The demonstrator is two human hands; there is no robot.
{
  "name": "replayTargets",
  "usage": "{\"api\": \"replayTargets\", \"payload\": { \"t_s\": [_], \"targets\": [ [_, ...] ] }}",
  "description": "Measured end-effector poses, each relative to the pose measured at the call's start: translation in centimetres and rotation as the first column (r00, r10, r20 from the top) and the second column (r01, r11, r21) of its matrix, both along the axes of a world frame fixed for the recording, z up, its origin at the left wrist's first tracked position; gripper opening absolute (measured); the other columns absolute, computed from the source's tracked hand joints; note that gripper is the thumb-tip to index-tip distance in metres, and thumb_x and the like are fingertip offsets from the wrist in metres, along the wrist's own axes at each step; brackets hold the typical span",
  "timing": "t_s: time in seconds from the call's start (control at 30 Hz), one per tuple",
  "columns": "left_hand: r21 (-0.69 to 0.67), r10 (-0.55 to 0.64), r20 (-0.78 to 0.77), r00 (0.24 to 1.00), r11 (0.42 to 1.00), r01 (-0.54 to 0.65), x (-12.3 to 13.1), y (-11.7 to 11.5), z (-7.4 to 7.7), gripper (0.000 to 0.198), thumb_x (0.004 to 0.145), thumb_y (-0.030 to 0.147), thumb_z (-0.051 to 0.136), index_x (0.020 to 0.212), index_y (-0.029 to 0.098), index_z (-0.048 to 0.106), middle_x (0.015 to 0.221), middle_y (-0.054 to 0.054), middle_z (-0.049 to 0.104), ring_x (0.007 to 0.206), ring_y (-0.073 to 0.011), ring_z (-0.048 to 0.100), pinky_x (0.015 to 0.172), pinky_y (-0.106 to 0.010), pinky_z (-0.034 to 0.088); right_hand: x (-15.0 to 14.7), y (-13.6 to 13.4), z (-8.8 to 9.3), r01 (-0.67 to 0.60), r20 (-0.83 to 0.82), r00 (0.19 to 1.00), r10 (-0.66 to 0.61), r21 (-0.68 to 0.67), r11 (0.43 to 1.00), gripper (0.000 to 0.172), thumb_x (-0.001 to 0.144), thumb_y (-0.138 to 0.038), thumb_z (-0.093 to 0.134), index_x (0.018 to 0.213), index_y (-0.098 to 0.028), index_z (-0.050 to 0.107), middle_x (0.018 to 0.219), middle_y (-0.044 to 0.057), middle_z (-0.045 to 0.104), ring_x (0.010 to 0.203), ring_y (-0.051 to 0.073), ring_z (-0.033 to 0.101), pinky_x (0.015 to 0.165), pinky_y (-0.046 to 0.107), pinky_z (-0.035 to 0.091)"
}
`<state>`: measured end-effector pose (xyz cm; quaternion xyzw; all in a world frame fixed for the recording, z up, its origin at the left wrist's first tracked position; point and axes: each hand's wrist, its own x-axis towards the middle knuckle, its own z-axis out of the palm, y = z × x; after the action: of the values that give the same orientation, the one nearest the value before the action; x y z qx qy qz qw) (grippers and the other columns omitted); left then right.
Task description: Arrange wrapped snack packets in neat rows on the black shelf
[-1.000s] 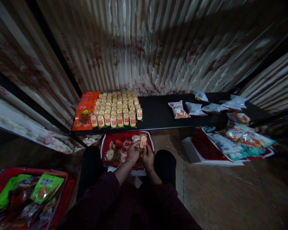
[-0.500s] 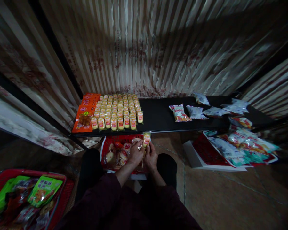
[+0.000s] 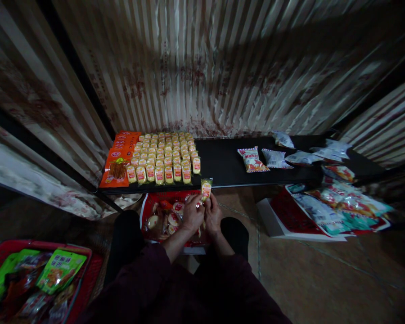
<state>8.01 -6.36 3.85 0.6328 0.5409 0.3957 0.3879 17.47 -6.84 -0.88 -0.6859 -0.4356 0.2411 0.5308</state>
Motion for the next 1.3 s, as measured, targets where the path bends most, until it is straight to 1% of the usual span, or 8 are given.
{"api": "replayTargets", "payload": {
  "t_s": [0.17, 0.3, 0.47, 0.63, 0.87, 1.0, 1.13, 1.3],
  "targets": [
    [0.035, 0.039, -0.074, 0.996, 0.999, -0.036, 0.2, 0.2, 0.7, 0.045, 0.073, 0.002, 0.049, 0.112, 0.019, 0.067, 0.117, -0.006, 0.065, 0.112, -0.0177, 0.055, 0.106, -0.034, 0.041, 0.4, 0.9, 0.3, -0.045, 0.054, 0.998, 0.042, 0.044, 0.998, 0.049, 0.089, -0.050, 0.040, 0.118, -0.017, 0.061, 0.112, 0.012, 0.067, 0.100, 0.024, 0.062, 0.091, 0.038, 0.046],
    [0.044, 0.047, -0.122, 0.991, 0.998, -0.042, 0.3, 0.7, 1.3, 0.046, 0.073, 0.003, 0.050, 0.113, 0.017, 0.066, 0.118, -0.007, 0.065, 0.114, -0.0189, 0.053, 0.107, -0.035, 0.039, 0.7, 1.8, 0.6, -0.025, 0.128, 0.992, 0.015, 0.076, 0.997, 0.050, 0.088, -0.050, 0.040, 0.114, -0.015, 0.064, 0.107, 0.014, 0.065, 0.099, 0.025, 0.059, 0.091, 0.041, 0.045],
    [0.016, 0.046, -0.101, 0.994, 0.999, -0.045, 0.6, 1.7, 1.6, 0.047, 0.073, 0.003, 0.048, 0.115, 0.016, 0.065, 0.120, -0.008, 0.063, 0.116, -0.0195, 0.053, 0.108, -0.034, 0.038, 1.1, 2.9, 1.0, -0.030, 0.127, 0.992, 0.018, 0.093, 0.995, 0.047, 0.087, -0.048, 0.042, 0.111, -0.015, 0.065, 0.106, 0.014, 0.066, 0.098, 0.024, 0.059, 0.091, 0.040, 0.046],
    [0.028, 0.063, -0.114, 0.991, 0.998, -0.061, 0.9, 2.4, 1.9, 0.048, 0.073, 0.004, 0.048, 0.114, 0.020, 0.065, 0.122, -0.006, 0.063, 0.114, -0.0209, 0.052, 0.107, -0.037, 0.038, 1.6, 3.8, 1.3, -0.048, 0.112, 0.993, 0.035, 0.118, 0.992, 0.045, 0.087, -0.048, 0.044, 0.110, -0.016, 0.065, 0.109, 0.014, 0.067, 0.097, 0.023, 0.060, 0.092, 0.040, 0.046],
    [0.045, 0.058, -0.128, 0.990, 0.998, -0.053, 1.2, 3.2, 1.9, 0.049, 0.074, 0.004, 0.047, 0.118, 0.017, 0.064, 0.123, -0.008, 0.063, 0.115, -0.0205, 0.052, 0.107, -0.036, 0.038, 1.7, 4.7, 1.9, -0.059, 0.107, 0.993, 0.047, 0.114, 0.992, 0.046, 0.086, -0.047, 0.045, 0.112, -0.015, 0.065, 0.109, 0.014, 0.067, 0.096, 0.024, 0.061, 0.090, 0.040, 0.046],
    [0.034, 0.071, -0.111, 0.991, 0.997, -0.068, 1.4, 3.6, 2.2, 0.048, 0.074, 0.004, 0.047, 0.117, 0.015, 0.065, 0.124, -0.009, 0.062, 0.116, -0.0204, 0.052, 0.107, -0.036, 0.038, 1.7, 5.4, 2.0, -0.065, 0.141, 0.989, 0.049, 0.109, 0.992, 0.047, 0.085, -0.047, 0.044, 0.109, -0.014, 0.066, 0.109, 0.015, 0.068, 0.097, 0.024, 0.061, 0.090, 0.040, 0.046],
    [0.010, 0.096, -0.093, 0.991, 0.995, -0.096, 1.7, 4.0, 2.5, 0.048, 0.073, 0.003, 0.049, 0.117, 0.016, 0.065, 0.126, -0.007, 0.062, 0.118, -0.0209, 0.051, 0.108, -0.036, 0.037, 1.9, 6.1, 2.2, -0.039, 0.189, 0.982, 0.025, 0.068, 0.997, 0.044, 0.084, -0.046, 0.043, 0.105, -0.015, 0.068, 0.104, 0.013, 0.070, 0.090, 0.023, 0.062, 0.085, 0.037, 0.047],
    [0.004, 0.100, -0.061, 0.993, 0.995, -0.100, 2.0, 4.9, 2.5, 0.051, 0.071, 0.002, 0.050, 0.117, 0.017, 0.065, 0.126, -0.008, 0.061, 0.120, -0.0208, 0.050, 0.110, -0.036, 0.037, 2.1, 7.1, 2.4, -0.051, 0.268, 0.963, 0.031, 0.066, 0.997, 0.043, 0.085, -0.045, 0.042, 0.106, -0.017, 0.067, 0.104, 0.012, 0.070, 0.093, 0.024, 0.062, 0.087, 0.037, 0.046]
  ]
}}
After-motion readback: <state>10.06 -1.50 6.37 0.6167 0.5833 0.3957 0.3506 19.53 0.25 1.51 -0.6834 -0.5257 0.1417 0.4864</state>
